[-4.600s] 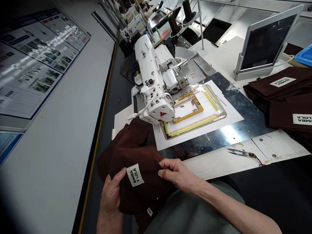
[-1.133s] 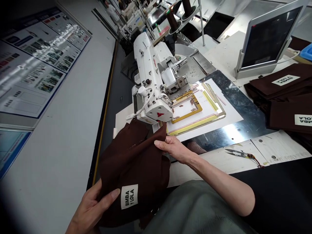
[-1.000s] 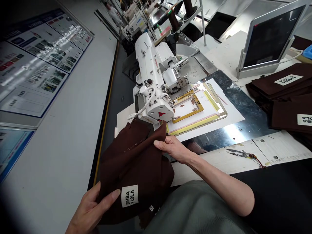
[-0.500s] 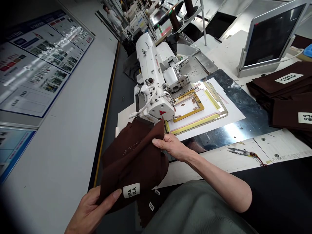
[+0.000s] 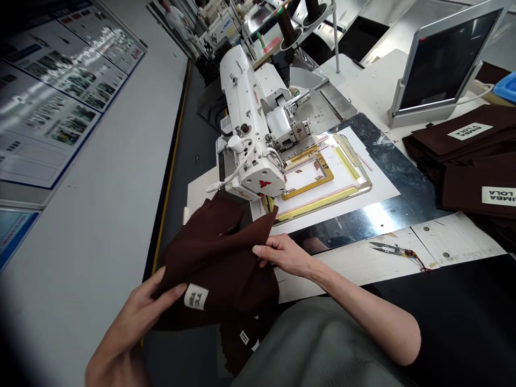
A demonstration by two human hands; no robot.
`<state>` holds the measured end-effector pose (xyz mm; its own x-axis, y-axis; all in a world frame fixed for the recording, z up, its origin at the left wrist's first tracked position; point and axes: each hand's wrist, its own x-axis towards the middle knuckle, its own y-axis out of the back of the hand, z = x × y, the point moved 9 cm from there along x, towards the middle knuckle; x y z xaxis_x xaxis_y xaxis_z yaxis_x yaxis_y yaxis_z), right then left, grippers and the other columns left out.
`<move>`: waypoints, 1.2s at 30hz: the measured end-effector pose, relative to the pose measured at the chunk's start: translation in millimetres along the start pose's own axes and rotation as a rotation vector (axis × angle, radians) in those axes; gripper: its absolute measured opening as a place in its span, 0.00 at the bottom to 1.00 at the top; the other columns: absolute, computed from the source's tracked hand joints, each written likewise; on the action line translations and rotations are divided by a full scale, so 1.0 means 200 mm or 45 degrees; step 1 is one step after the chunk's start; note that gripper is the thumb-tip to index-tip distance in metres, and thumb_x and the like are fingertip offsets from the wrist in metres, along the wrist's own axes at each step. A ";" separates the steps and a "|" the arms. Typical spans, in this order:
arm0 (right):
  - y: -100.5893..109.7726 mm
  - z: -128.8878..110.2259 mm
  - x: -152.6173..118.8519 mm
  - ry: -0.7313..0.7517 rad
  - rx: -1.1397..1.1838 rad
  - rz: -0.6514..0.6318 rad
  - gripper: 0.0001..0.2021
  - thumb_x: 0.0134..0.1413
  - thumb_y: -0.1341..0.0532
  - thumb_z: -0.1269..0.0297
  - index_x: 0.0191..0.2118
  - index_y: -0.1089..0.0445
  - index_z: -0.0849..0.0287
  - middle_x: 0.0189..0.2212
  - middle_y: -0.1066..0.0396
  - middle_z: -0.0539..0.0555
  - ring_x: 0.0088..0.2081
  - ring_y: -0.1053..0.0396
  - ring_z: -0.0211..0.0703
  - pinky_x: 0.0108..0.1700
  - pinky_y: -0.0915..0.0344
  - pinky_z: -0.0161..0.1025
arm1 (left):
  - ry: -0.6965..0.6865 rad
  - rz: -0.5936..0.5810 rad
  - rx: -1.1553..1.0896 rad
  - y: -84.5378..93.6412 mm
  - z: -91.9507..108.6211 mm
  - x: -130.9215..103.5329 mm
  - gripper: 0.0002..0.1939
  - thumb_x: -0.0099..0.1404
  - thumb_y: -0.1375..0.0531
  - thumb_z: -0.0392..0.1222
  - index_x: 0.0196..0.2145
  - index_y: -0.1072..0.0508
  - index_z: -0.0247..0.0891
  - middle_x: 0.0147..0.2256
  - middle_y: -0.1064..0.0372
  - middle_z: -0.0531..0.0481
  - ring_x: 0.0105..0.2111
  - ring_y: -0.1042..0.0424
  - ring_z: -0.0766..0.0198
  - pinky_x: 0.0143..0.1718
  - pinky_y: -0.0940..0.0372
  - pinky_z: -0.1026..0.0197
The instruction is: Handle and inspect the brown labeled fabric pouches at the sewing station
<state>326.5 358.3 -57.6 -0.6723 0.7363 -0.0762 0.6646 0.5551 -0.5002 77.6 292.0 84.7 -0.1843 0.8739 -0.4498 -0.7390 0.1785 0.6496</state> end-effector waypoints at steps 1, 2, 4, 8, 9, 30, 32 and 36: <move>0.01 0.06 -0.01 -0.031 -0.063 0.014 0.24 0.63 0.39 0.41 0.35 0.24 0.61 0.32 0.24 0.55 0.34 0.27 0.45 0.37 0.32 0.39 | -0.002 -0.037 0.011 -0.02 -0.04 0.08 0.35 0.64 0.35 0.55 0.64 0.32 0.35 0.55 0.26 0.38 0.52 0.26 0.42 0.48 0.27 0.54; 0.03 0.12 -0.03 -0.065 -0.135 0.037 0.24 0.63 0.39 0.41 0.36 0.25 0.61 0.33 0.25 0.54 0.33 0.28 0.44 0.37 0.33 0.39 | 0.015 -0.062 0.106 -0.06 -0.11 0.16 0.35 0.66 0.37 0.56 0.65 0.34 0.36 0.57 0.29 0.38 0.55 0.27 0.42 0.51 0.29 0.52; 0.08 0.25 -0.09 -0.140 -0.304 0.099 0.21 0.63 0.40 0.44 0.35 0.26 0.60 0.30 0.27 0.53 0.32 0.29 0.43 0.35 0.35 0.38 | 0.095 0.021 0.338 -0.10 -0.27 0.30 0.37 0.66 0.38 0.57 0.68 0.37 0.39 0.60 0.32 0.37 0.59 0.31 0.38 0.55 0.32 0.46; 0.22 0.46 -0.28 -0.298 -0.623 0.199 0.18 0.63 0.41 0.48 0.30 0.29 0.57 0.25 0.32 0.50 0.28 0.36 0.41 0.31 0.42 0.38 | 0.101 0.131 0.388 -0.34 -0.54 0.43 0.38 0.69 0.43 0.53 0.72 0.47 0.36 0.69 0.47 0.33 0.66 0.42 0.36 0.61 0.39 0.39; 0.25 0.50 -0.33 -0.340 -0.680 0.206 0.18 0.63 0.42 0.48 0.30 0.30 0.57 0.24 0.33 0.49 0.27 0.38 0.41 0.31 0.43 0.38 | 0.078 0.144 0.378 -0.43 -0.59 0.44 0.36 0.71 0.45 0.51 0.71 0.45 0.35 0.69 0.47 0.34 0.67 0.43 0.39 0.62 0.40 0.41; 0.40 0.57 -0.22 -0.582 -1.336 0.113 0.19 0.66 0.49 0.47 0.36 0.30 0.56 0.26 0.33 0.50 0.27 0.37 0.43 0.31 0.43 0.39 | -0.069 0.700 0.314 -0.85 -1.24 0.31 0.35 0.76 0.50 0.54 0.73 0.50 0.34 0.74 0.67 0.36 0.73 0.70 0.39 0.69 0.64 0.33; 0.35 0.60 -0.21 -0.597 -1.361 0.149 0.20 0.66 0.49 0.47 0.36 0.30 0.57 0.26 0.33 0.50 0.27 0.36 0.43 0.31 0.41 0.38 | -0.105 0.713 0.322 -0.84 -1.26 0.32 0.35 0.76 0.49 0.54 0.73 0.51 0.35 0.74 0.67 0.36 0.73 0.69 0.38 0.69 0.64 0.32; 0.23 0.66 -0.19 -0.614 -1.416 0.224 0.23 0.66 0.50 0.44 0.38 0.28 0.57 0.28 0.30 0.52 0.29 0.33 0.45 0.33 0.37 0.39 | -0.183 0.730 0.366 -0.79 -1.29 0.32 0.37 0.76 0.48 0.53 0.74 0.56 0.38 0.73 0.65 0.37 0.72 0.68 0.36 0.67 0.59 0.29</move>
<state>339.4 303.7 -192.0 -0.4403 0.7468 -0.4984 0.5157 0.6648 0.5405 14.5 202.5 -204.8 -0.3945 0.9145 0.0899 -0.3430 -0.2373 0.9089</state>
